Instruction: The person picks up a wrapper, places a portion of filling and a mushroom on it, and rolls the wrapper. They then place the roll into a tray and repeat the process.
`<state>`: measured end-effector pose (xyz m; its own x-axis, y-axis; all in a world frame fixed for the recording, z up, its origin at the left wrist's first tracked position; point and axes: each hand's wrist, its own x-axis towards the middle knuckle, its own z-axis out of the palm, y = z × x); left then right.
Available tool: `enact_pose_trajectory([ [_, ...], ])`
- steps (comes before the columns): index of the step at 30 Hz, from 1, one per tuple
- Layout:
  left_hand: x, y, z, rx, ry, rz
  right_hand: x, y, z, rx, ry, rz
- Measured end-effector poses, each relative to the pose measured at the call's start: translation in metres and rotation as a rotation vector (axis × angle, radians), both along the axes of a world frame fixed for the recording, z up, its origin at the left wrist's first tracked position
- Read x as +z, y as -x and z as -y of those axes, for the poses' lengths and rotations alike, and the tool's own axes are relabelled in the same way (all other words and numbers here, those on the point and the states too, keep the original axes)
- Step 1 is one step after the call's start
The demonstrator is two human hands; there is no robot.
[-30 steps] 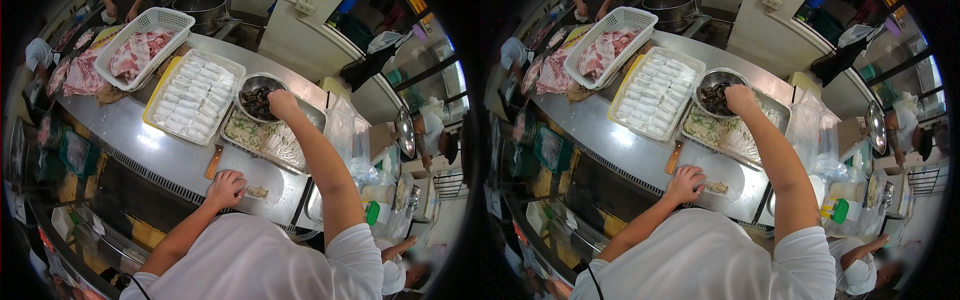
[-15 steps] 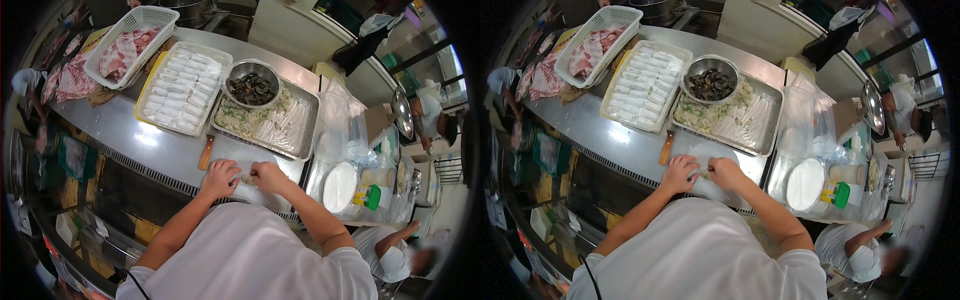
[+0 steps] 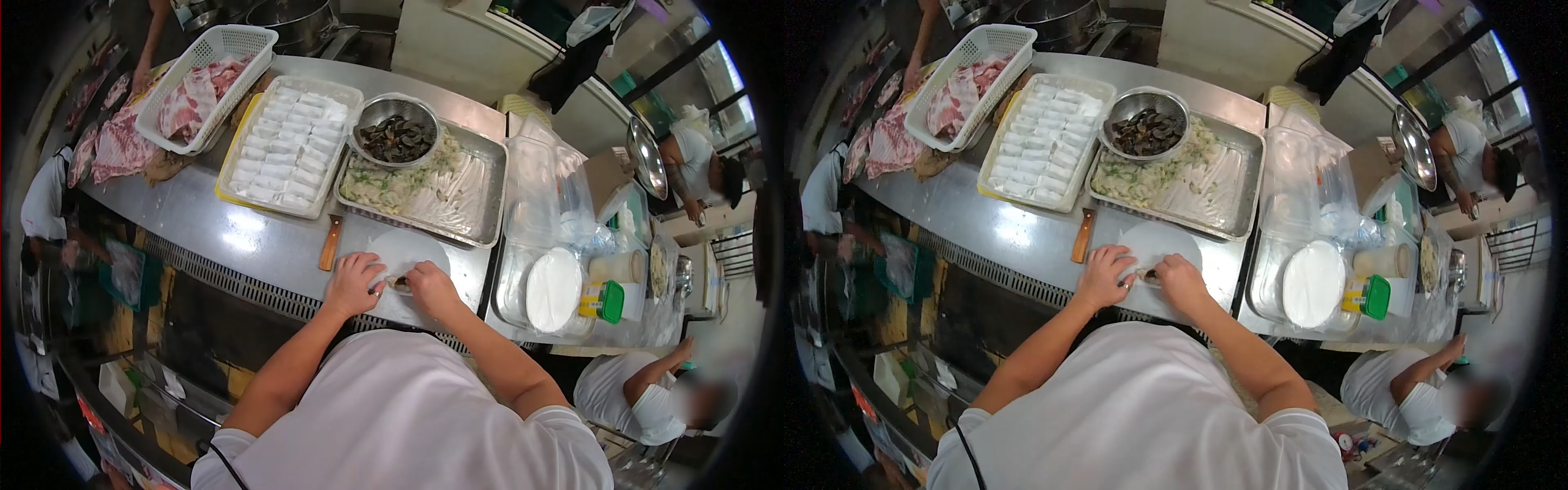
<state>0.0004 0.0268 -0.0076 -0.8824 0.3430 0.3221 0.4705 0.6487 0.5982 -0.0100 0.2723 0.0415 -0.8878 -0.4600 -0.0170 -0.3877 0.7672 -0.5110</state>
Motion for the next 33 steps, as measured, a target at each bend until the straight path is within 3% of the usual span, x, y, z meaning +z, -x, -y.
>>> enact_pose_trajectory([
  [2,0.000,-0.001,0.000,0.044,-0.054,0.034,0.013,-0.005,-0.005,-0.123,0.123,0.001],
  [5,-0.006,0.001,-0.006,0.221,-0.136,0.104,0.001,-0.003,-0.032,-0.444,0.040,-0.143],
  [6,-0.006,0.003,-0.009,0.300,-0.095,0.117,0.008,0.005,-0.039,-0.534,-0.098,0.090],
  [9,0.000,0.014,-0.012,0.361,0.056,0.280,-0.008,0.011,-0.043,-0.658,-0.027,0.226],
  [12,0.006,0.022,-0.015,0.329,0.144,0.369,-0.012,0.011,-0.037,-0.695,-0.030,0.345],
  [18,0.010,0.014,-0.015,0.402,-0.082,0.532,-0.008,-0.014,-0.035,-0.841,0.527,0.650],
  [21,0.009,0.001,-0.009,0.360,-0.109,0.652,-0.006,-0.031,-0.037,-0.798,0.473,0.755],
  [25,0.015,-0.011,-0.005,0.315,-0.055,0.759,0.003,-0.041,-0.035,-0.687,0.074,0.673],
  [31,0.015,-0.022,-0.007,0.424,-0.391,0.976,-0.010,-0.047,-0.031,-0.804,0.283,0.639],
  [33,0.007,-0.027,-0.005,0.336,-0.341,0.945,-0.017,-0.051,-0.030,-0.814,0.266,0.590],
])
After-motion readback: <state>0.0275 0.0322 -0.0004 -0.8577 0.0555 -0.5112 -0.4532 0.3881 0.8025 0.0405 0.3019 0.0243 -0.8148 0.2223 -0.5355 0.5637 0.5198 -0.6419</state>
